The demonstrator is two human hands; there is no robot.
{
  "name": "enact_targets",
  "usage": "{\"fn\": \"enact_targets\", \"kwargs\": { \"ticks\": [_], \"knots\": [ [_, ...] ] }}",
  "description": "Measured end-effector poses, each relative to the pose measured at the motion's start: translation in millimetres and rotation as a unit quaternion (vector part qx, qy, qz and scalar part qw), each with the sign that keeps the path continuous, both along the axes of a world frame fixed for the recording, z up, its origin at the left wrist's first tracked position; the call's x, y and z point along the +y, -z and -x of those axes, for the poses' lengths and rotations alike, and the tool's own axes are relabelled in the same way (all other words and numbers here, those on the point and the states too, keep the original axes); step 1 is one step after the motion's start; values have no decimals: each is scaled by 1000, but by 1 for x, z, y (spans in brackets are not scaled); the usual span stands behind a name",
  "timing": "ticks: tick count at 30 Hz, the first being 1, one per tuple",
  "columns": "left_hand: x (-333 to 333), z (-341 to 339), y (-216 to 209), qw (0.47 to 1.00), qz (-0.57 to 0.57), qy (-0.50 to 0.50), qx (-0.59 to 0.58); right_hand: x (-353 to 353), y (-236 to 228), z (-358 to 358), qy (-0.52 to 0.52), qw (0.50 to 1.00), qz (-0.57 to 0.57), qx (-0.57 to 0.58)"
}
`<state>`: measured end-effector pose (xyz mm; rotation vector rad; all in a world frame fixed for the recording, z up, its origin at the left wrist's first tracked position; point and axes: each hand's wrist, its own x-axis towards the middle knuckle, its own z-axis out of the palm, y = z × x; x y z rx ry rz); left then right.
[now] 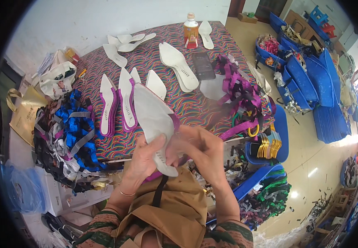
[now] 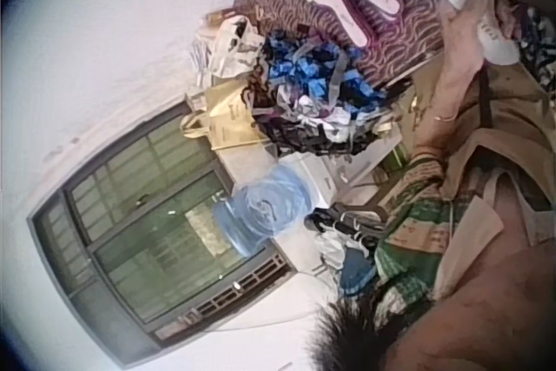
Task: The person wraps purple and black ribbons around the edges of white slipper soles. They pick up a sole, wrap the ribbon around the perimeter, and place the finished item on the table. The process is repeated for multiple soles.
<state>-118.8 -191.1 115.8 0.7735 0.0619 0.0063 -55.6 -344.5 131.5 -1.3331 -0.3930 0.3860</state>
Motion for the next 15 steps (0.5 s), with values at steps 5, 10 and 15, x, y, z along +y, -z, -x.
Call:
{"fn": "enact_targets", "kwargs": {
  "ticks": [5,10,15],
  "knots": [
    [2,1,19,996,-68,55,-36,11,4,2,12,1000,-8,21],
    [0,3,4,994,-111,7,-12,3,2,-9,-59,994,-50,77],
    [-2,6,10,989,-145,18,-9,6,24,-12,19,986,32,-162]
  ]
}}
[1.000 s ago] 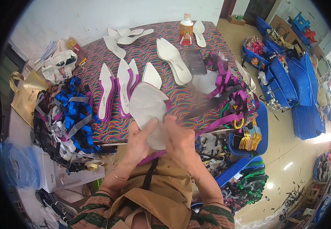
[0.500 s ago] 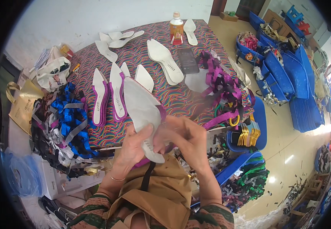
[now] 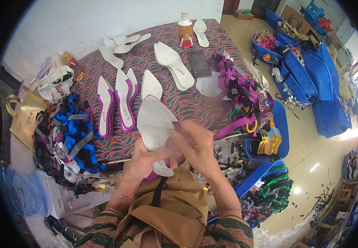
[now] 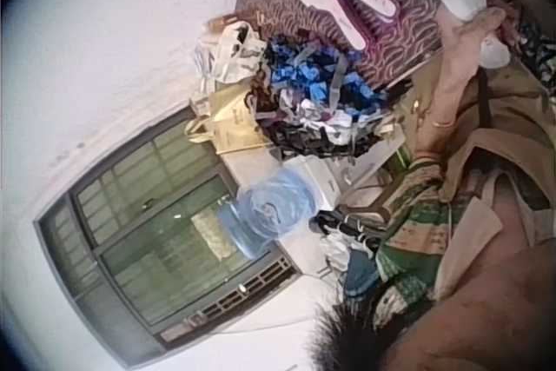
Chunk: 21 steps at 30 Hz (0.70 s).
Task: The person wraps purple and black ribbons around the edges of white slipper soles. They pick up a sole, wrap the ribbon around the perimeter, and place the finished item on the table. The process is repeated for multiple soles.
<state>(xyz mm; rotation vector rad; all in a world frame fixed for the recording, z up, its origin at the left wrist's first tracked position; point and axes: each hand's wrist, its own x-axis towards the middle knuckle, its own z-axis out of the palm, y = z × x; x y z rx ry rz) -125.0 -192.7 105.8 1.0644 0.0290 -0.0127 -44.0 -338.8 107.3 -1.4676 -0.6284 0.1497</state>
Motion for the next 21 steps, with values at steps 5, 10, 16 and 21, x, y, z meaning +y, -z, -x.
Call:
{"fn": "enact_targets", "kwargs": {
  "ticks": [5,10,16,21],
  "knots": [
    [3,1,-20,992,-51,-114,16,3,-4,-2,-93,991,98,-2],
    [44,-11,-42,974,-22,-223,-36,-33,-5,-15,-82,891,298,-333],
    [44,-14,-42,959,40,-276,-50,-29,-37,-7,40,925,295,-235],
    [33,-16,-46,969,5,-242,-50,12,-39,12,-29,938,267,-221]
  ]
}}
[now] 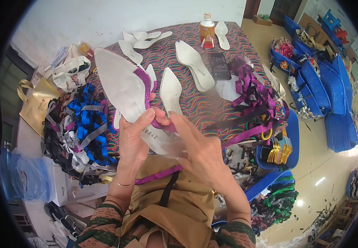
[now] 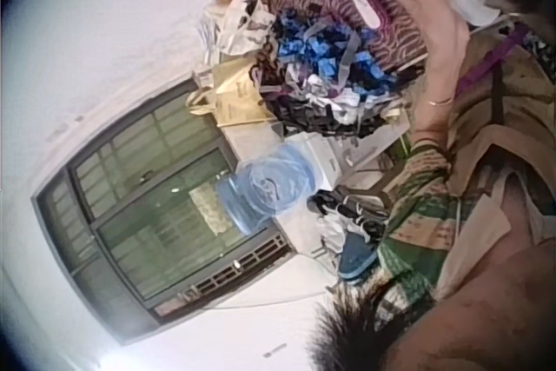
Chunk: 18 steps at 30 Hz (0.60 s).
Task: The person wraps purple and black ribbons around the edges of white slipper soles. They pick up a sole, wrap the ribbon around the perimeter, and place the finished item on the table. The process is repeated for multiple soles.
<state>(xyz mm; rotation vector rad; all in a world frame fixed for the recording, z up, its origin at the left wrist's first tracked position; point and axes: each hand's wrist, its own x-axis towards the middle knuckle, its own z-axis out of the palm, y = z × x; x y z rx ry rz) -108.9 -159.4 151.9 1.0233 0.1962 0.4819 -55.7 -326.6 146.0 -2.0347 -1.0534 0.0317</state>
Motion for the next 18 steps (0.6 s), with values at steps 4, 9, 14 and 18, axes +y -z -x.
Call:
{"fn": "enact_targets", "kwargs": {
  "ticks": [4,9,14,18],
  "knots": [
    [5,9,0,1000,-14,-11,0,2,13,-17,-58,998,-19,-18],
    [14,12,6,995,92,-2,-40,-14,10,-25,-124,990,-32,-56],
    [16,11,6,981,180,29,-58,-16,23,9,-90,992,-69,-56],
    [18,12,8,965,246,45,-84,-15,28,26,-69,989,-120,-45]
  ]
}}
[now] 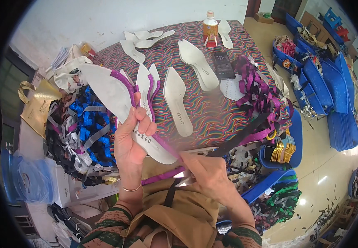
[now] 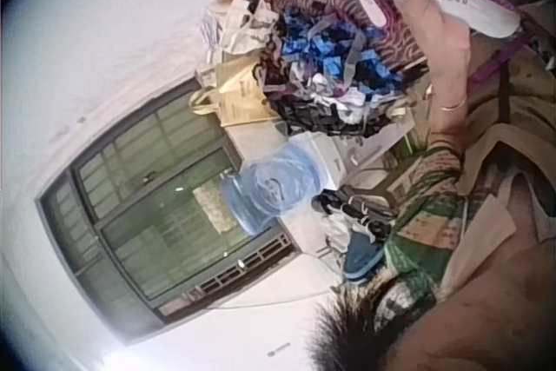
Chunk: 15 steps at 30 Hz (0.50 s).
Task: The person wraps purple and black ribbons around the edges of white slipper soles. They pick up a sole, wrap the ribbon around the perimeter, and place the finished item on the table. The process is repeated for multiple soles.
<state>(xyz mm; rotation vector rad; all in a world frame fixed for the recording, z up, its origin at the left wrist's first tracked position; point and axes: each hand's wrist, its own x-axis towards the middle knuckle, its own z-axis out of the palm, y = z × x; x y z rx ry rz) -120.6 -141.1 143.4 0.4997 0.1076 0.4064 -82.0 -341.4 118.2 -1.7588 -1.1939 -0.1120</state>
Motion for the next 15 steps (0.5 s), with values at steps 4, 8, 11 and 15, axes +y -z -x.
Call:
{"fn": "enact_targets", "kwargs": {
  "ticks": [4,8,11,15],
  "knots": [
    [-1,0,2,998,47,2,-47,-1,11,7,35,999,17,-34],
    [-2,-5,9,991,96,5,-98,13,15,5,67,996,-57,3],
    [-6,-8,20,986,89,22,-142,15,10,1,65,993,-60,83],
    [-33,7,17,996,-71,-24,42,15,6,-11,61,993,-70,75]
  ]
}}
